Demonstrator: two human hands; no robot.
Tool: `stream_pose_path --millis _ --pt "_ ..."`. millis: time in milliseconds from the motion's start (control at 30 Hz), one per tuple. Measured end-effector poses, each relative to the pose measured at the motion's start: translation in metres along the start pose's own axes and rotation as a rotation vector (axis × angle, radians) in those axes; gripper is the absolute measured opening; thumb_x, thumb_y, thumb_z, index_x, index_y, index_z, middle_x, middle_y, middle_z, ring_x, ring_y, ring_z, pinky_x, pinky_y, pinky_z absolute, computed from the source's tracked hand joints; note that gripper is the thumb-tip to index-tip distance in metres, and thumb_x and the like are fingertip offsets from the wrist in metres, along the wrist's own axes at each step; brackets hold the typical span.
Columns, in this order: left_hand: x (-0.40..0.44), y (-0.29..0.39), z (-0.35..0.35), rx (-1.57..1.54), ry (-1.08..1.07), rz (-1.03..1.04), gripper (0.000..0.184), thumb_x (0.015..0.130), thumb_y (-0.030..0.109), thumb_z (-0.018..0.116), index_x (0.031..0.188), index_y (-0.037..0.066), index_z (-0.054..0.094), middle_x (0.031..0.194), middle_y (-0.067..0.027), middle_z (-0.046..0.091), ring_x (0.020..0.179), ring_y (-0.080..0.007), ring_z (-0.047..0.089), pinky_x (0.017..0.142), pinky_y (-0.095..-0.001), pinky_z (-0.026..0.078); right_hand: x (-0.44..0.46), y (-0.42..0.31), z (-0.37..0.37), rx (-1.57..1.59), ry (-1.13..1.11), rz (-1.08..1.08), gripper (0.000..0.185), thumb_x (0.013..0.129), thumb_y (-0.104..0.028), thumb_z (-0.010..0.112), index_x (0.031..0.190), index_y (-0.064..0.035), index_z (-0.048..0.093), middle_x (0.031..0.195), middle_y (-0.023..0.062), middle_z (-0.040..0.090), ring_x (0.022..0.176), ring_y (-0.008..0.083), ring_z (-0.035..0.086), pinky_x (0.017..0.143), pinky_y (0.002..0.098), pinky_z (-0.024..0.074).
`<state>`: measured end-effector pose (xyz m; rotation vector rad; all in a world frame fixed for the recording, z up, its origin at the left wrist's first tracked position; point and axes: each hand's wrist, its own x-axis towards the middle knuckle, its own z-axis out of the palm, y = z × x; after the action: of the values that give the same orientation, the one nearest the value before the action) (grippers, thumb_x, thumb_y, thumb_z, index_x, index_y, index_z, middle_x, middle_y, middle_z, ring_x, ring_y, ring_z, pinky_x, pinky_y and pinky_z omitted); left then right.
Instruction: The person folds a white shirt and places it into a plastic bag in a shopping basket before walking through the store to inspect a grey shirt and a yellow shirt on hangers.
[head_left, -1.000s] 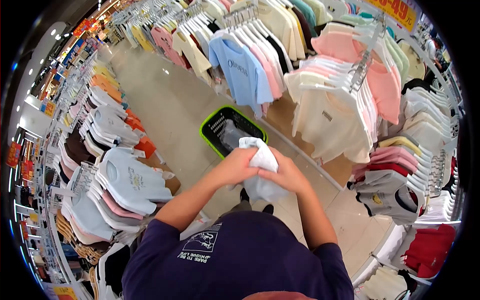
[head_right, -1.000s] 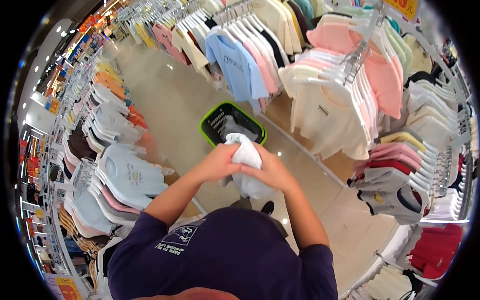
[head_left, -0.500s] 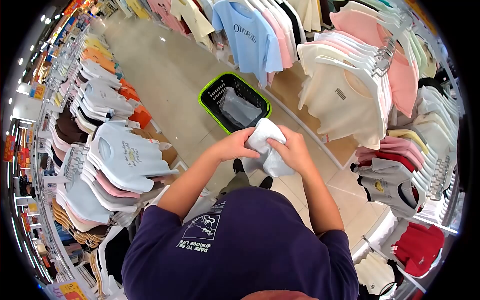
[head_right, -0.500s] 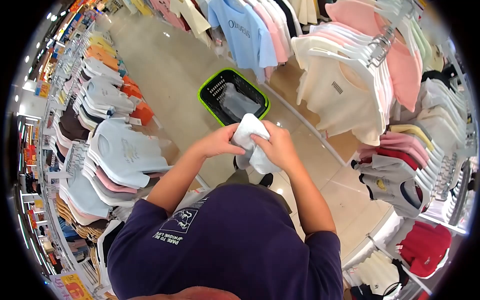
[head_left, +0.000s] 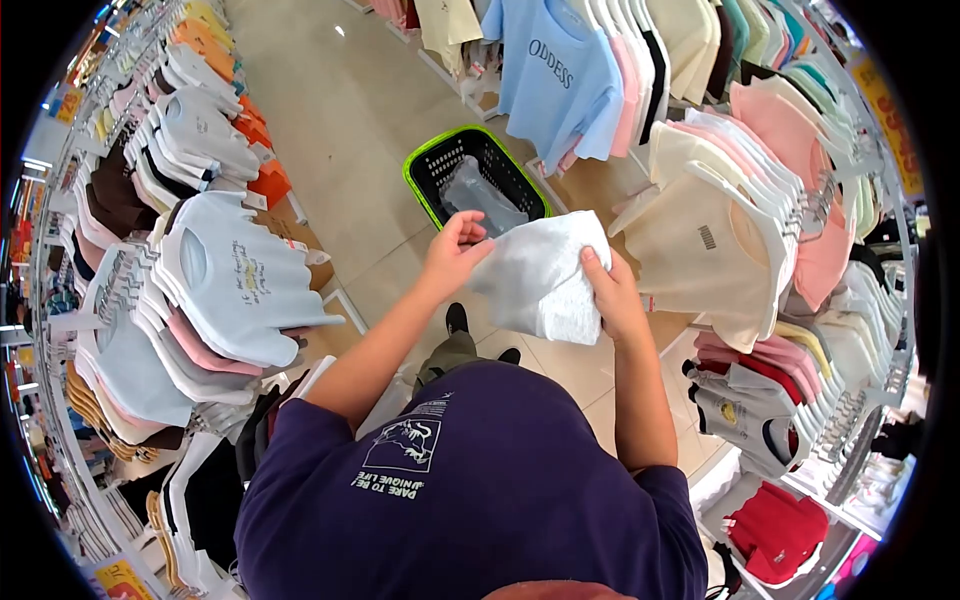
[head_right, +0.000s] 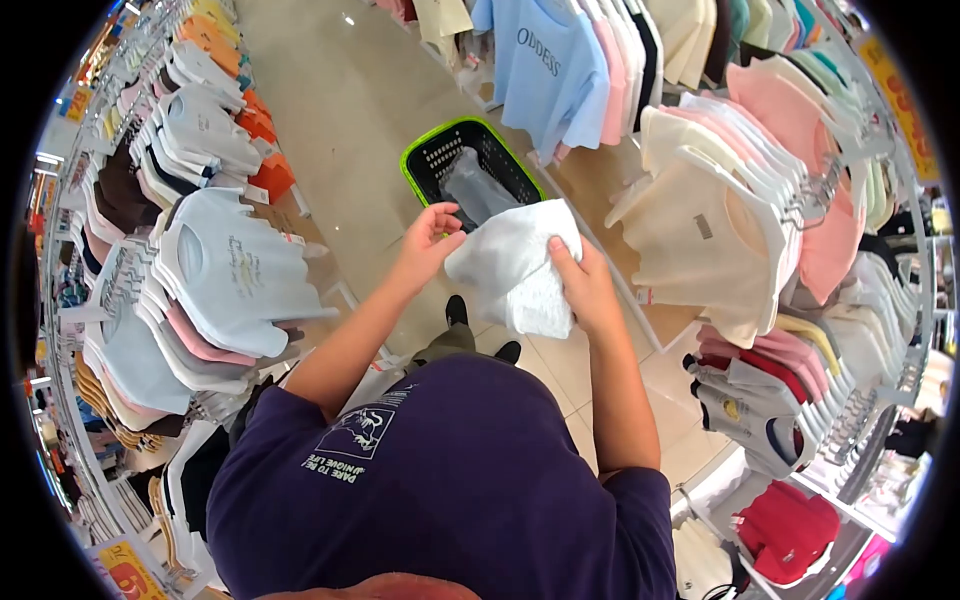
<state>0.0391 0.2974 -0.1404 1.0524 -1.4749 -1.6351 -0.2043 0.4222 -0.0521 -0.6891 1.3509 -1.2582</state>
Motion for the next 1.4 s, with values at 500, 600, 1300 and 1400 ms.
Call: stream_pose_path --millis 500,600,1300,1400 --pt "-0.011 -0.007 -0.021 -0.801 -0.492 -0.425 0.103 0.087 0.075 0.061 0.162 0.014 0.027 0.162 -0.0084 0.039 0.149 -0.0276 0.037 0.122 -0.0506 0.030 0.040 0.011 0.061 0.415 -0.352 0.254 0.064 0.105 -0.045 0.058 0.144 0.0034 0.048 0.137 0.0160 0.063 0.123 0.0267 0.065 0.104 0.0429 0.0530" --pt "-0.006 -0.003 -0.027 -0.855 -0.524 -0.442 0.094 0.089 0.061 0.072 0.159 0.010 0.034 0.156 -0.0093 0.048 0.143 -0.0278 0.046 0.119 -0.0493 0.036 0.051 0.022 0.063 0.487 -0.367 0.273 0.066 0.106 -0.045 0.055 0.149 0.0031 0.041 0.142 0.0176 0.059 0.127 0.0294 0.062 0.105 0.0450 0.0527" --pt "0.049 0.080 -0.047 -0.659 -0.504 -0.256 0.073 0.087 0.006 0.078 0.151 0.002 0.042 0.137 -0.0086 0.063 0.123 -0.0193 0.062 0.105 -0.0372 0.051 0.103 0.062 0.123 0.819 -0.196 0.012 0.053 0.108 -0.031 0.046 0.156 -0.0082 0.038 0.154 0.0150 0.048 0.139 0.0297 0.051 0.112 0.0441 0.0473" --pt "0.060 0.053 -0.055 -0.603 -0.436 -0.269 0.073 0.088 0.007 0.078 0.151 0.002 0.043 0.136 -0.0086 0.063 0.123 -0.0188 0.062 0.104 -0.0367 0.051 0.126 0.062 0.107 0.094 -0.255 -0.232 0.071 0.105 -0.052 0.046 0.158 -0.0071 0.032 0.159 0.0164 0.041 0.144 0.0319 0.045 0.117 0.0466 0.0406"
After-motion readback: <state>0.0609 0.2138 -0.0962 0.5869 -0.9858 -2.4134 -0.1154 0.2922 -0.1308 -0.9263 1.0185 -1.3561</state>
